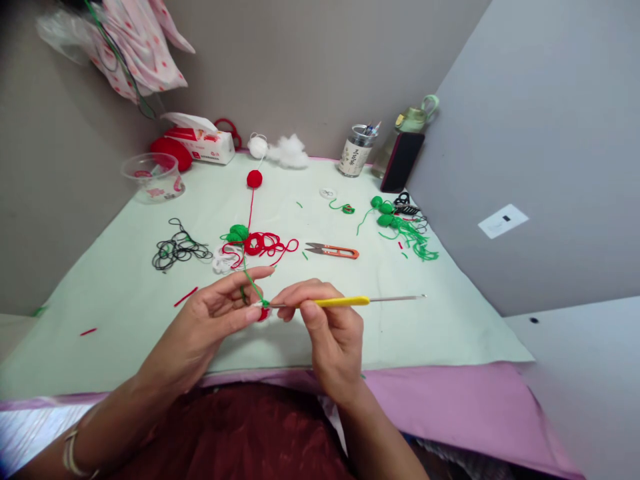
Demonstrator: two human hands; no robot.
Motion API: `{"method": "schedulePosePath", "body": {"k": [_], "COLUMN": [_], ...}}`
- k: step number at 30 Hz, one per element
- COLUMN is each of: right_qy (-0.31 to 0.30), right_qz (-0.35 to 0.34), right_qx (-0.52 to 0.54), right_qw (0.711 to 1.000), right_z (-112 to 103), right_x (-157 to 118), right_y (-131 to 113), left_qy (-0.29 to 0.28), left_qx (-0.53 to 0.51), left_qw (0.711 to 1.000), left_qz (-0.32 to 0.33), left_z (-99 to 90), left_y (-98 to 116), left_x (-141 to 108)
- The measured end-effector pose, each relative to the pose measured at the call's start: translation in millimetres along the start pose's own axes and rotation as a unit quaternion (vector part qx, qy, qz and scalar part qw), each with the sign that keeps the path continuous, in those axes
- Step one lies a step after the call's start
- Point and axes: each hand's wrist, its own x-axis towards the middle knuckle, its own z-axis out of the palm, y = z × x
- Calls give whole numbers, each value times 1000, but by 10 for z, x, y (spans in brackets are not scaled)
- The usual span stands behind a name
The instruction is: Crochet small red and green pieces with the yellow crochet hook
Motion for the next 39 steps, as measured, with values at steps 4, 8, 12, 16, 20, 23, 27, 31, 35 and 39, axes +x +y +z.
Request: {"method": "schedulePosePath", "body": {"k": [4,8,12,16,20,23,27,31,35,39], "right_qy": [-4,1,15,8,-17,-26,-38,-40,-31,-33], "right_qz": [-9,8,36,43,24,0,-57,-112,-124,-140], "right_qx": [-37,-28,29,43,22,-7,-95,-144,-161,-185], "right_qw": [999,1000,999,998,999,1000,993,982,979,972], "right_z": [27,28,13,-6,-38,-54,-47,-25,-5,17], "right_x": [6,2,12,23,21,8,-34,-78,-96,-109], "right_y": [18,32,48,53,26,-5,-36,-33,-9,16], "left_qy": [-11,-15,-10,-9,-6,-2,5,13,24,35], "left_qx": [-2,-2,-8,0,13,14,19,23,33,32], "left_qw": [1000,1000,1000,1000,1000,1000,1000,1000,999,999], "left_qz": [-8,-17,-20,-22,-26,-17,-3,10,16,14], "left_z": [4,17,20,13,7,-2,-20,-19,-6,5], "left_y": [-22,-27,-6,-1,2,7,4,3,6,-2], "left_x": [-13,-17,-7,-6,-11,-12,-17,-20,-19,-22]}}
